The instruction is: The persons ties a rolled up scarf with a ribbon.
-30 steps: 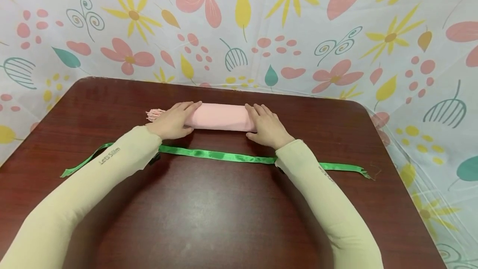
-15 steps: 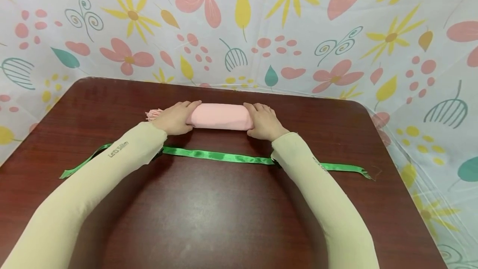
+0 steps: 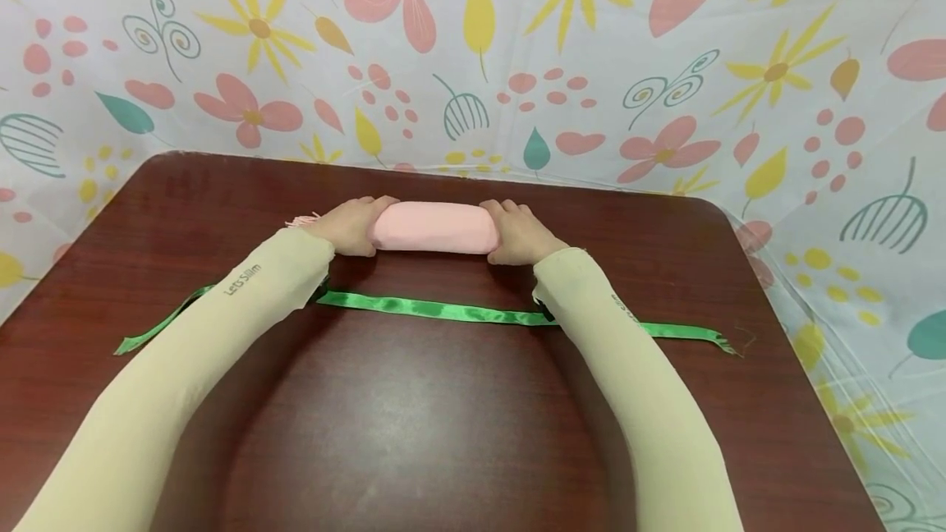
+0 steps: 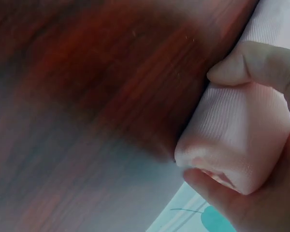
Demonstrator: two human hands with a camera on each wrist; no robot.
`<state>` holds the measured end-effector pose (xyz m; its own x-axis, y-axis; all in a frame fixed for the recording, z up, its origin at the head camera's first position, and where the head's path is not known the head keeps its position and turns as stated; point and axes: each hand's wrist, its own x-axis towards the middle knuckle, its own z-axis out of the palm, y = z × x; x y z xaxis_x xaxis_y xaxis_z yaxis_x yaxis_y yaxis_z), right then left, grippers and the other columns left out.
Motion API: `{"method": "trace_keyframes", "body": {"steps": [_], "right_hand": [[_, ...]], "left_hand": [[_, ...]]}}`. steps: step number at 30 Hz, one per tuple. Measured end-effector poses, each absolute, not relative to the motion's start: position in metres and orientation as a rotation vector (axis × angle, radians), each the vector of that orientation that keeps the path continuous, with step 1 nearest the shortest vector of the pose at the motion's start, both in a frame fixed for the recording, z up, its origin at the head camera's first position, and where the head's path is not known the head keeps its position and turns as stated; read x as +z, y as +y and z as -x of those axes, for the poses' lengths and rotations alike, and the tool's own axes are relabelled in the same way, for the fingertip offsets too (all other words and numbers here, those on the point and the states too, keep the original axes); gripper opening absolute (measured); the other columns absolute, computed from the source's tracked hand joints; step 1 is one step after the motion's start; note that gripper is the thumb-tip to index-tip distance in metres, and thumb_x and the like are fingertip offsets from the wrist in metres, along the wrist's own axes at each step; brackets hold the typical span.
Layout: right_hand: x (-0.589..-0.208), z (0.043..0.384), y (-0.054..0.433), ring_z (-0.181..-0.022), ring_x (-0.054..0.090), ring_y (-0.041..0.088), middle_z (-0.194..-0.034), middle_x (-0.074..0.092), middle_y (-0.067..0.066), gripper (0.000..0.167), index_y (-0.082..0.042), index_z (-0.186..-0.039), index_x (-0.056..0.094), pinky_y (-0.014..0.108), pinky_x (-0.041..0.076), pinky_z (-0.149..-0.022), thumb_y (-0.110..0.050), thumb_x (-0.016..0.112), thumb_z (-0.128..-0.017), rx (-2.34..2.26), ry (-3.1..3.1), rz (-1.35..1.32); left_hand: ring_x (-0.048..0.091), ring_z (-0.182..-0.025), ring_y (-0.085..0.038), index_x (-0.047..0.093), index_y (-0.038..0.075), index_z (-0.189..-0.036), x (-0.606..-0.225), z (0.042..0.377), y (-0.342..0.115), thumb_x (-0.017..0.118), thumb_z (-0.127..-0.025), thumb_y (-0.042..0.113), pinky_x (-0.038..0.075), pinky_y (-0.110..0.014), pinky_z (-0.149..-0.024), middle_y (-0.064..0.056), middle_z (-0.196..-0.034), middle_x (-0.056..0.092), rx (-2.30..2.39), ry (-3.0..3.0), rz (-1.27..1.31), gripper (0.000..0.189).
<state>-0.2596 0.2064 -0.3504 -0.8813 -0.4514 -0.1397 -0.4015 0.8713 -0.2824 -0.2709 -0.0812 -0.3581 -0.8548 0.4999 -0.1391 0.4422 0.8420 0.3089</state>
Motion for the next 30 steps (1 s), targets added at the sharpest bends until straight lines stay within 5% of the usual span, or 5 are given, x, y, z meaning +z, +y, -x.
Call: {"method": "trace_keyframes", "body": {"steps": [19, 30], "right_hand": [[-0.342, 0.263, 0.204, -0.102, 0.053, 0.033, -0.119, 0.053, 0.018, 0.073, -0.007, -0.135, 0.041, 0.048, 0.043, -0.091, -0.016, 0.074, -0.071, -0.291, 2.785, 0.591], [-0.343, 0.263, 0.201, -0.089, 0.055, 0.029, -0.102, 0.06, 0.016, 0.051, 0.001, -0.111, 0.056, 0.041, 0.049, -0.079, -0.018, 0.076, -0.069, -0.204, 2.758, 0.6]], "left_hand": [[0.053, -0.108, -0.043, 0.04, 0.003, -0.133, -0.357, 0.262, -0.075, 0.068, -0.077, 0.002, 0.045, -0.05, -0.094, -0.025, -0.118, 0.054, 0.321, 2.948, -0.641, 0.062], [0.059, -0.106, -0.04, 0.046, -0.002, -0.12, -0.356, 0.259, -0.075, 0.067, -0.08, 0.003, 0.048, -0.048, -0.089, -0.025, -0.111, 0.06, 0.316, 2.914, -0.645, 0.046]]}}
